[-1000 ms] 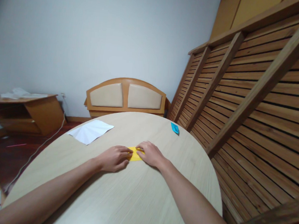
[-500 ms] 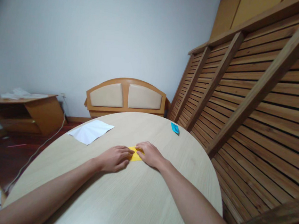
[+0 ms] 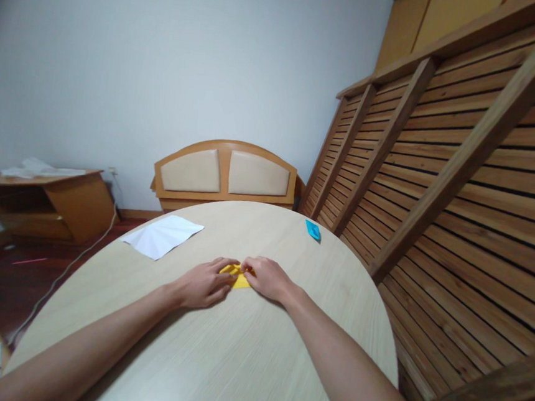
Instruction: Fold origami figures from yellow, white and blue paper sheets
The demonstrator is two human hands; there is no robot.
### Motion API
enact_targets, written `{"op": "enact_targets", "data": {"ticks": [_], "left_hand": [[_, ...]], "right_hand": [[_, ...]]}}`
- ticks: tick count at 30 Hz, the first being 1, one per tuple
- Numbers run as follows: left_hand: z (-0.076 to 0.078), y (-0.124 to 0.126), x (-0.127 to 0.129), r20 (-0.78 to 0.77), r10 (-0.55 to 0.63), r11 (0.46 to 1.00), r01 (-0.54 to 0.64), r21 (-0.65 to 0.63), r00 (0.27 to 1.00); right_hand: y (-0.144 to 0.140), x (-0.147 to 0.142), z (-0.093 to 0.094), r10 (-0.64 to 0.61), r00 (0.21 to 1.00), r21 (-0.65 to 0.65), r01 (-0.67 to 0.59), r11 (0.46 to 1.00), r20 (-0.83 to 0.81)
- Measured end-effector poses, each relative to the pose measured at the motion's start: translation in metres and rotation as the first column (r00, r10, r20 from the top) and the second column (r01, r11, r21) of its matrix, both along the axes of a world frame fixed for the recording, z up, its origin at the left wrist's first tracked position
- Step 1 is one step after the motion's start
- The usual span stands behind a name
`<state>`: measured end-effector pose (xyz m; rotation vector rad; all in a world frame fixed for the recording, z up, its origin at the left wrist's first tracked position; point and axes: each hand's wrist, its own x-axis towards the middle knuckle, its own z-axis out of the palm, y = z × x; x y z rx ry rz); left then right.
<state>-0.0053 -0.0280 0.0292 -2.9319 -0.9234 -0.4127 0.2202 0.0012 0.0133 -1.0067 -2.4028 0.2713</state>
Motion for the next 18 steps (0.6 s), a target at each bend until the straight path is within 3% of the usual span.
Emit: {"op": "enact_targets", "data": {"ticks": [7, 12, 18], "left_hand": [[-0.006, 0.005, -0.001, -0.005, -0.038, 0.995, 0.037, -0.089, 0.999], [-0.018, 0.012, -0.006, -0.008, 0.079, 0.986, -0.08, -0.145, 0.997], [-0.02, 0.016, -0.006, -0.022, 0.219, 0.953, -0.219, -0.208, 0.975]], "right_hand": [[-0.004, 0.0, 0.005, 0.056, 0.993, 0.023, -0.059, 0.998, 0.104], [-0.008, -0.003, 0.006, 0.208, 0.969, -0.019, -0.207, 0.978, 0.13], [-0.013, -0.005, 0.003, 0.19, 0.966, -0.107, -0.174, 0.979, 0.176]]}}
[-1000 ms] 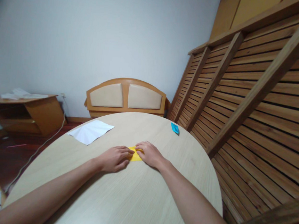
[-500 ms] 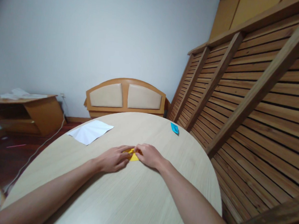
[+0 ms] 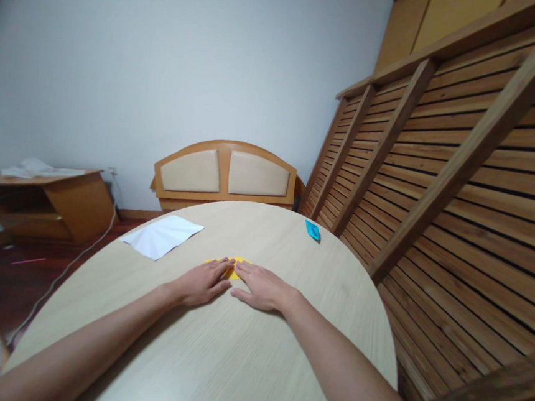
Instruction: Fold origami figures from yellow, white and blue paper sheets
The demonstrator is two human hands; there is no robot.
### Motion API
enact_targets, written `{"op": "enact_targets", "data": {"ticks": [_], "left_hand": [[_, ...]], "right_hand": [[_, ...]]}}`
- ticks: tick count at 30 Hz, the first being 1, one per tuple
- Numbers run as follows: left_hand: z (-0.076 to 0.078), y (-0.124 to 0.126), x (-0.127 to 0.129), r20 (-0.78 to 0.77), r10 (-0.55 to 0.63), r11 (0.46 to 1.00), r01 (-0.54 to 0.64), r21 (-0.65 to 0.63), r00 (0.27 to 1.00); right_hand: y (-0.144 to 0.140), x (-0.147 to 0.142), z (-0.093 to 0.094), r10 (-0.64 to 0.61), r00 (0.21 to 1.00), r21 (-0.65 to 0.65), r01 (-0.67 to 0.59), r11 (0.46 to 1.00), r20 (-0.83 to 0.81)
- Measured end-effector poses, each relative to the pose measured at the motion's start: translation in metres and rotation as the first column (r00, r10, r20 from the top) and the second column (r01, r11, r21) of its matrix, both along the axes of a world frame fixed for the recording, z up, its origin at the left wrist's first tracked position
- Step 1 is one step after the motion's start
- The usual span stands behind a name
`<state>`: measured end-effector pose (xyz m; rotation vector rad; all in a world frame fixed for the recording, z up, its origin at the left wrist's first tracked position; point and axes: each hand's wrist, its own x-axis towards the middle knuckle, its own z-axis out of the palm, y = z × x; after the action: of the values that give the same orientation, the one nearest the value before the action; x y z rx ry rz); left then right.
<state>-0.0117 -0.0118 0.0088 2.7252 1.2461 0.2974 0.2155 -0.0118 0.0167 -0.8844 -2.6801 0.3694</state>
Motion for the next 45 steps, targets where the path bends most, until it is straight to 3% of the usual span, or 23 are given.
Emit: {"op": "enact_targets", "data": {"ticks": [8, 10, 14, 25, 31, 38, 45], "left_hand": [[-0.001, 0.0, 0.005, -0.045, 0.162, 0.98, -0.156, 0.122, 0.986], [-0.003, 0.001, 0.005, -0.029, 0.116, 0.988, -0.112, 0.11, 0.993], [-0.005, 0.003, 0.005, -0.026, -0.032, 0.999, 0.031, -0.042, 0.999], [0.001, -0.002, 0.005, -0.068, -0.005, 0.994, -0.002, -0.106, 0.998], [0.001, -0.001, 0.004, -0.079, 0.022, 0.997, -0.027, -0.068, 0.997], [0.0, 0.001, 0.002, -0.075, 0.024, 0.999, -0.026, -0.027, 0.997], [-0.003, 0.001, 0.001, -0.077, 0.016, 0.999, -0.019, -0.035, 0.997]], "right_hand": [[-0.002, 0.0, 0.0, -0.061, 0.993, -0.094, 0.071, 0.993, 0.104], [-0.003, -0.001, -0.001, -0.055, 0.993, -0.103, 0.066, 0.993, 0.105], [-0.004, -0.002, -0.002, -0.052, 0.995, -0.114, 0.062, 0.992, 0.083], [-0.001, 0.013, 0.009, -0.062, 0.989, -0.164, 0.085, 0.983, 0.136], [0.001, 0.017, 0.016, -0.063, 0.987, -0.013, 0.066, 0.998, 0.151], [0.015, 0.026, 0.009, -0.034, 0.997, 0.137, 0.025, 0.99, 0.062], [0.016, 0.025, 0.007, -0.009, 0.999, 0.144, 0.003, 0.99, 0.039]]}}
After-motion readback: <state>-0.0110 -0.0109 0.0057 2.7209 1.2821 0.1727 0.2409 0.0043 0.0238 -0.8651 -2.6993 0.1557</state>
